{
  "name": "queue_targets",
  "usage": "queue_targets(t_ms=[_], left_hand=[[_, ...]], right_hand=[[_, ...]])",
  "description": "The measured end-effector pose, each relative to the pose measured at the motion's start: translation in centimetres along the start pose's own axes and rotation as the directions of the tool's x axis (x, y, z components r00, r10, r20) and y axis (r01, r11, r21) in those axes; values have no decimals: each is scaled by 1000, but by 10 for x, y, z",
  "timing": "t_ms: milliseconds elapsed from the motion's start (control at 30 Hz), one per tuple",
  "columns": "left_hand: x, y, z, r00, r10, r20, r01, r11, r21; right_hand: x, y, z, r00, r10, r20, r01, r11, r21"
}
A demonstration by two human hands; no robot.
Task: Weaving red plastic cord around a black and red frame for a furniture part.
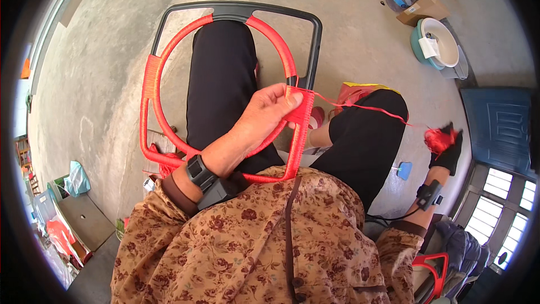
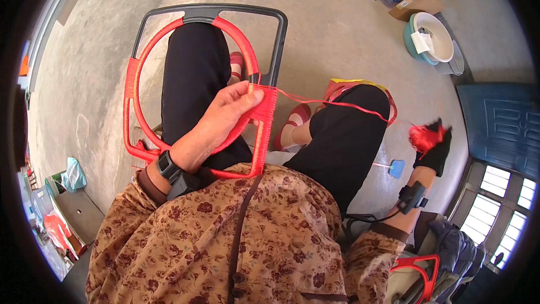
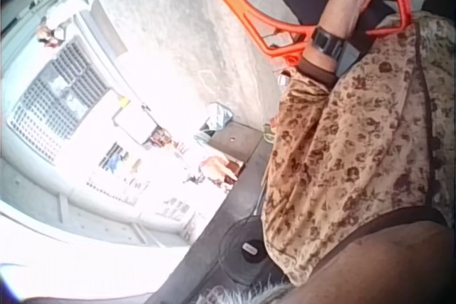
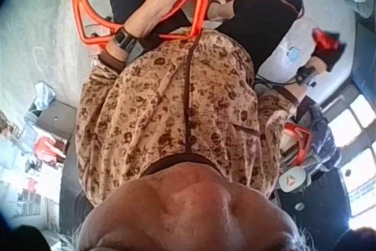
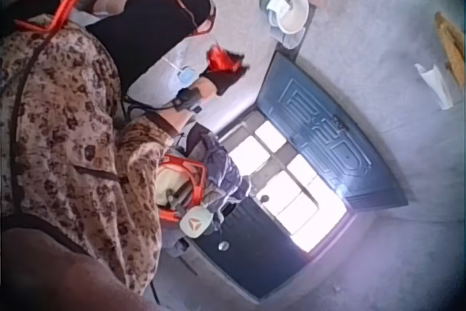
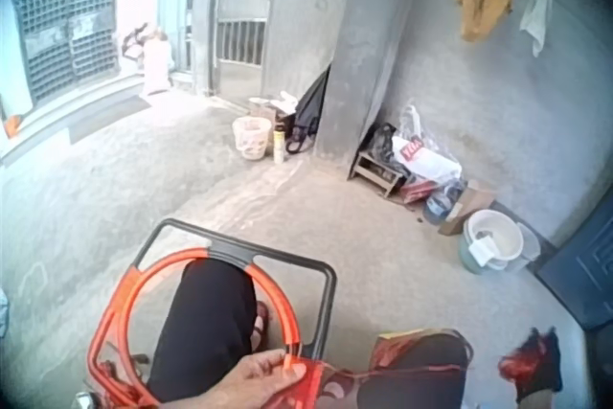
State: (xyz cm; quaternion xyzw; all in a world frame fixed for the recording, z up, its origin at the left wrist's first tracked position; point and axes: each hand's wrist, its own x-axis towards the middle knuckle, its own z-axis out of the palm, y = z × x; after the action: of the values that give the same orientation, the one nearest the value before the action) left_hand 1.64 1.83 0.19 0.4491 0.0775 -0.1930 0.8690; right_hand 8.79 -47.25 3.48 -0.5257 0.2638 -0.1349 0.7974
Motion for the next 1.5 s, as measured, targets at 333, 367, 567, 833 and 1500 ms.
queue_targets(t_ms=[333,367,567,833,1500], left_hand=[[6,-8,-6,973,59,-222,-52,998,37],[6,-4,-2,970,-13,-241,23,999,40],[2,-7,-1,900,315,-300,-243,936,256],[-13,10,14,542,837,76,-546,282,789],[7,-4,-3,934,270,-236,-269,962,37]], right_hand=[[-147,156,196,125,720,683,803,332,-496],[-145,174,202,124,721,682,803,331,-495],[-123,193,229,584,195,788,394,780,-486],[-176,158,264,273,-266,925,929,321,-182],[-33,86,110,978,-31,205,58,990,-127]])
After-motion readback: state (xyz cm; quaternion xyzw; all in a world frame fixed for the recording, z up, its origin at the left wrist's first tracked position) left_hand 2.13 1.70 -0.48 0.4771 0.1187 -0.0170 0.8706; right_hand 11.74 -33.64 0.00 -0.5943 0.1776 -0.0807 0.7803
